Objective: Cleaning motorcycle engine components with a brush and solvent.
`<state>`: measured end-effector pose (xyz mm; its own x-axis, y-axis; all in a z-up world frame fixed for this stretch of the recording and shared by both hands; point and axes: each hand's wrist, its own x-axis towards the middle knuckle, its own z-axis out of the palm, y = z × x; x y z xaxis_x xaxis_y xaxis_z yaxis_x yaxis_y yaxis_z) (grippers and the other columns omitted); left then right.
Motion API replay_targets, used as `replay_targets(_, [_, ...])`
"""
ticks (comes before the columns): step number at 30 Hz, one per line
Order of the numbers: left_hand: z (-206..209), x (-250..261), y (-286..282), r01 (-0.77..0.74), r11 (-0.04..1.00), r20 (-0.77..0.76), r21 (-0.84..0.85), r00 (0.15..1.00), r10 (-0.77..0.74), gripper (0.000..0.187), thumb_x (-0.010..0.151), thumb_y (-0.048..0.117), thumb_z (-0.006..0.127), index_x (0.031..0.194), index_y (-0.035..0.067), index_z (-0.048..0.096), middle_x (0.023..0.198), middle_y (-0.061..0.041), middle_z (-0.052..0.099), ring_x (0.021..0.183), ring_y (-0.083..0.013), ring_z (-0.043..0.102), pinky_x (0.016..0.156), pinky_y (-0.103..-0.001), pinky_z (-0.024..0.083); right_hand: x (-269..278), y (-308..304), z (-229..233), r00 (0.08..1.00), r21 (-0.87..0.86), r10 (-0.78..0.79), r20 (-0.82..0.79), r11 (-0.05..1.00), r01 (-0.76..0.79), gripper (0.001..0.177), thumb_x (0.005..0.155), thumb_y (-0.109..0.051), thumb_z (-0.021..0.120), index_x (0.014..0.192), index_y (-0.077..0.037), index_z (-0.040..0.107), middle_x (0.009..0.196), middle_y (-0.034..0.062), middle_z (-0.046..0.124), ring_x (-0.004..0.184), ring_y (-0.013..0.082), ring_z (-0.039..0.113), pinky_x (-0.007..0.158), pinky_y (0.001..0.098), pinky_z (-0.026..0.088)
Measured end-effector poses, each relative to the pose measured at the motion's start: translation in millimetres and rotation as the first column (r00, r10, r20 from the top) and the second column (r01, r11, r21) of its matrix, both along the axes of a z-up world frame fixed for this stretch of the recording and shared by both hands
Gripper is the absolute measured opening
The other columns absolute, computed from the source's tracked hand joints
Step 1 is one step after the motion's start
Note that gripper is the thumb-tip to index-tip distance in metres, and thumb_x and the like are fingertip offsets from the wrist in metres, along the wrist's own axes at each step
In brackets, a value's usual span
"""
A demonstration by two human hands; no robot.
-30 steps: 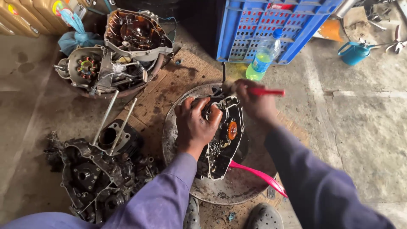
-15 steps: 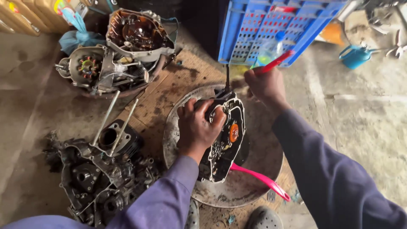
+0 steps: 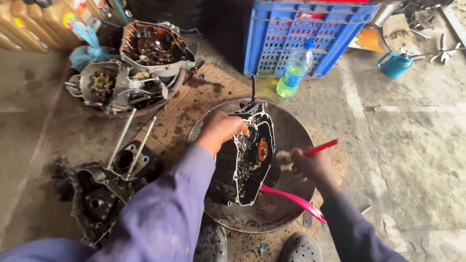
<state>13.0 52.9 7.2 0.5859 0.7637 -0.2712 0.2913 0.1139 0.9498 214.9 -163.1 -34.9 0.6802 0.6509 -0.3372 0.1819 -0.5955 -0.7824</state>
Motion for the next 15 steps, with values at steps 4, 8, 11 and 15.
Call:
replay_targets(4, [38.2,-4.5,-11.8,-0.104,0.993,-0.170,0.050,0.979,0.111,0.028,0.057,0.020,0.078,0.065,-0.005,0.070,0.071,-0.013,0.071,0.066,-0.0225,0.064,0.062,-0.039,0.048,-8.2,-3.3,-8.1,0.996,-0.128,0.090,-0.027,0.987,-0.093,0.030,0.092,-0.034,0.065,0.087,-0.006,0.074,0.065,0.0079,0.074,0.053,0.0170,0.070,0.047,0.0354,0.054])
replay_targets(8, [67.8,-2.0,-34.3,-0.090,0.983,-0.332,0.158,0.933,0.139,0.029,0.057,0.024,0.080,0.064,-0.002,0.069,0.069,-0.014,0.072,0.066,-0.0256,0.069,0.064,-0.039,0.052,-32.1,-10.3,10.1,0.962,-0.228,0.233,0.143,0.953,-0.198,0.032,0.090,-0.041,0.068,0.097,-0.012,0.082,0.081,0.0088,0.079,0.072,0.0208,0.075,0.065,0.0365,0.057])
replay_targets(11, [86.1,2.9,-35.8,-0.019,0.956,-0.382,0.293,0.914,0.136,0.034,0.055,0.025,0.080,0.075,-0.002,0.071,0.081,-0.018,0.074,0.078,-0.0305,0.071,0.074,-0.039,0.055,-48.4,-11.1,15.7,0.944,-0.117,0.250,0.218,0.966,-0.229,0.034,0.088,-0.044,0.067,0.105,-0.020,0.083,0.094,0.0057,0.081,0.086,0.0207,0.077,0.076,0.0361,0.058])
replay_targets(15, [97.7,7.4,-34.2,0.134,0.841,-0.441,0.524,0.887,0.134,0.063,0.056,0.027,0.082,0.110,-0.003,0.065,0.119,-0.024,0.066,0.114,-0.0398,0.063,0.097,-0.043,0.052,-55.9,-15.2,-21.5,0.891,-0.044,0.396,0.221,0.917,-0.397,0.037,0.087,-0.044,0.067,0.112,-0.018,0.078,0.100,0.0109,0.080,0.093,0.0257,0.078,0.082,0.0378,0.060])
